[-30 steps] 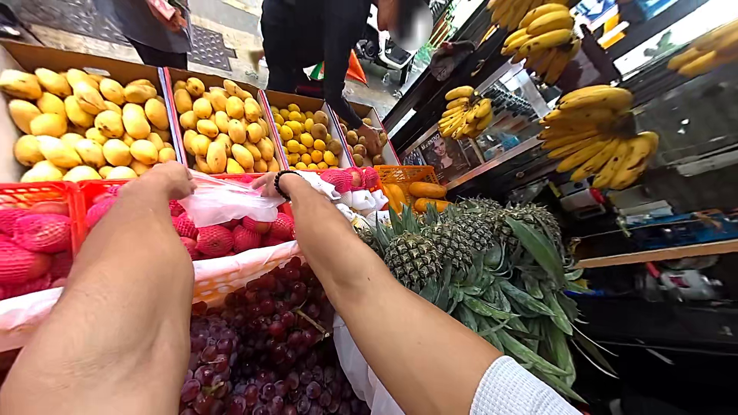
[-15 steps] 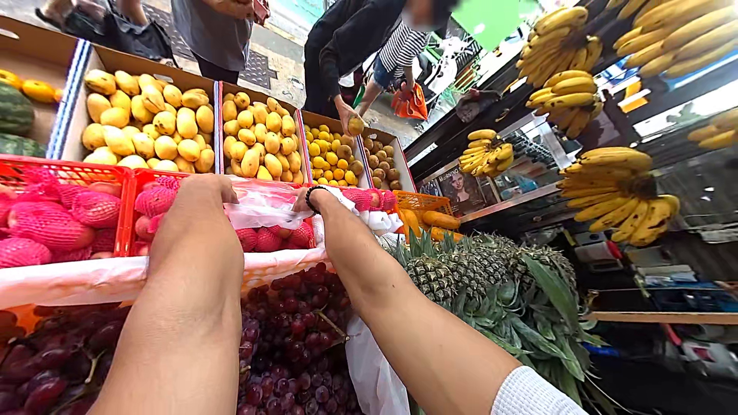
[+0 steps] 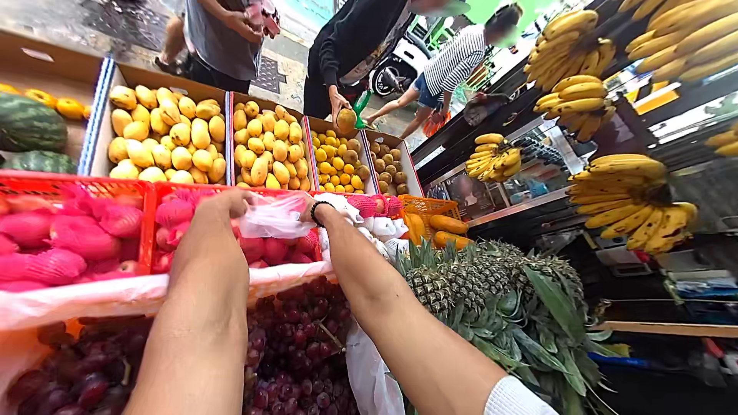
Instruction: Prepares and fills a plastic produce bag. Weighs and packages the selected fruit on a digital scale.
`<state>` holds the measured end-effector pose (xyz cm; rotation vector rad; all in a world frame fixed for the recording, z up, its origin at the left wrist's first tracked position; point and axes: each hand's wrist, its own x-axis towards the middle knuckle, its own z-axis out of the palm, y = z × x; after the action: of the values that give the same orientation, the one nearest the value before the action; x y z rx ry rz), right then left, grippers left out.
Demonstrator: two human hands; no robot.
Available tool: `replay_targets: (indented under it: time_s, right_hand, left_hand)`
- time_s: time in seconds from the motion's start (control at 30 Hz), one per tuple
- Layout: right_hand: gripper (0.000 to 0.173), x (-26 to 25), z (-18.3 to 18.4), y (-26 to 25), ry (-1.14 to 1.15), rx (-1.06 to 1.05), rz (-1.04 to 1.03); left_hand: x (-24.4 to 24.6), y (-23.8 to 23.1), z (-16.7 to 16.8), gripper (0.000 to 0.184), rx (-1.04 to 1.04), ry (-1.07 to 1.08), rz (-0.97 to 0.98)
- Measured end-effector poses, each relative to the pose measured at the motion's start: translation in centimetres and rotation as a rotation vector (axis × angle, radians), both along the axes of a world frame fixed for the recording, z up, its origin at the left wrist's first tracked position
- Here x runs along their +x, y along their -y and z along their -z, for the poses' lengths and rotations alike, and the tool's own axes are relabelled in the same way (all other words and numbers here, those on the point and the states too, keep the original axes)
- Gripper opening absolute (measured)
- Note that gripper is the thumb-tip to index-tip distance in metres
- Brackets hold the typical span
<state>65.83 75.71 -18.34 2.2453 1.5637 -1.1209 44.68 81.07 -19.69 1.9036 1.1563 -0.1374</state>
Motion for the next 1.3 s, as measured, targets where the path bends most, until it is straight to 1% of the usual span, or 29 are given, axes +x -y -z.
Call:
replay_targets:
  time_s: [0.07,0.1,0.13,0.17,0.2,0.27,0.3,0.33,0.37,0.4,0.47,0.5,0.53,0.57,0.63,0.67,0.73,0.8,0.83,0.9,0.97,1.0,1.07,1.17,1.23,1.3]
  right_hand:
    - [0.085,0.9,-0.5,0.8,-0.186,0.161,0.197]
    - [0.086,1.3,-1.8,1.2,-0.272,0.17,0.313]
    - [0.087,2.4,-3.2,0.9,-0.301,0.129,0.364]
    - [0.09,4.3,-4.0,0.1,-0.264,0.076,0.335]
    - [0.09,6.5,-4.3,-0.6,-0.189,0.037,0.245]
    - [0.082,10.2,-5.3,-2.2,-0.085,0.008,0.101]
    - [0.08,11.3,-6.9,-2.5,-0.058,-0.039,0.08]
    - [0.078,12.3,-8.2,-2.7,-0.03,-0.082,0.061]
    - [0.075,13.2,-9.0,-2.9,0.002,-0.117,0.048]
    - [0.07,14.0,-9.2,-3.0,0.037,-0.14,0.032]
    - [0.059,15.6,-8.4,-3.4,0.114,-0.19,-0.017]
    - [0.056,16.4,-7.7,-3.6,0.142,-0.205,-0.045]
    - [0.058,17.2,-6.9,-3.7,0.143,-0.194,-0.049]
    - [0.065,18.1,-6.2,-3.8,0.125,-0.157,-0.028]
    - [0.081,19.8,-4.7,-4.2,0.09,-0.047,0.046]
    - [0.085,20.5,-4.2,-4.8,0.083,-0.027,0.053]
    - [0.085,21.3,-5.1,-6.1,0.045,-0.044,0.04]
    - [0.083,22.9,-3.8,-6.7,-0.003,0.147,0.051]
    - [0.085,23.4,-3.8,-7.0,-0.021,0.192,0.035]
    - [0.088,24.7,-3.4,-7.5,-0.044,0.25,-0.009]
    - [0.082,25.8,-2.8,-7.7,-0.046,0.26,-0.031]
    - [0.081,26.0,-2.9,-7.0,-0.046,0.244,-0.047]
    - [0.082,26.1,-4.3,-6.6,-0.024,0.217,-0.092]
    - [0.083,24.3,-6.2,-5.8,0.025,0.094,-0.129]
    - [0.078,23.8,-7.0,-5.5,0.042,0.071,-0.107]
    - [0.071,23.6,-7.7,-5.1,0.072,0.063,-0.125]
  left_hand:
    - [0.4,-0.2,-1.1,0.036,0.082,0.132,-0.054]
    - [0.6,-0.5,-1.8,0.042,0.094,0.211,-0.11]
    - [1.1,-1.0,-2.4,0.045,0.074,0.281,-0.156]
    - [2.0,-1.4,-3.2,0.047,0.002,0.319,-0.185]
    - [3.1,-1.8,-3.6,0.05,-0.094,0.334,-0.219]
    - [5.6,-2.9,-5.4,0.052,-0.296,0.277,-0.241]
    - [7.1,-3.2,-6.3,0.048,-0.346,0.244,-0.235]
    - [8.7,-3.4,-6.8,0.04,-0.353,0.232,-0.242]
    - [10.2,-3.4,-6.8,0.03,-0.333,0.227,-0.262]
    - [11.5,-3.3,-6.3,0.024,-0.308,0.229,-0.288]
    - [13.8,-3.2,-4.7,0.026,-0.35,0.234,-0.335]
    - [14.7,-3.2,-3.8,0.032,-0.394,0.227,-0.357]
    - [15.5,-3.3,-2.8,0.04,-0.432,0.219,-0.373]
    - [16.3,-3.4,-1.9,0.048,-0.456,0.218,-0.388]
    - [17.8,-4.0,-1.3,0.058,-0.5,0.256,-0.418]
    - [18.4,-4.4,-1.1,0.061,-0.503,0.284,-0.424]
    - [19.6,-5.2,-1.5,0.062,-0.485,0.326,-0.426]
    - [20.6,-5.9,-2.3,0.065,-0.446,0.348,-0.432]
    - [20.9,-6.2,-2.5,0.067,-0.437,0.365,-0.441]
    - [21.4,-6.1,-2.6,0.073,-0.435,0.424,-0.484]
    - [21.4,-5.8,-2.6,0.078,-0.427,0.452,-0.494]
    - [21.5,-5.4,-2.6,0.079,-0.422,0.456,-0.487]
    - [21.9,-5.3,-3.0,0.082,-0.401,0.465,-0.458]
    - [21.8,-4.7,-3.5,0.084,-0.346,0.455,-0.452]
    - [21.6,-4.6,-3.7,0.085,-0.313,0.459,-0.494]
    - [21.4,-4.2,-4.2,0.083,-0.241,0.409,-0.494]
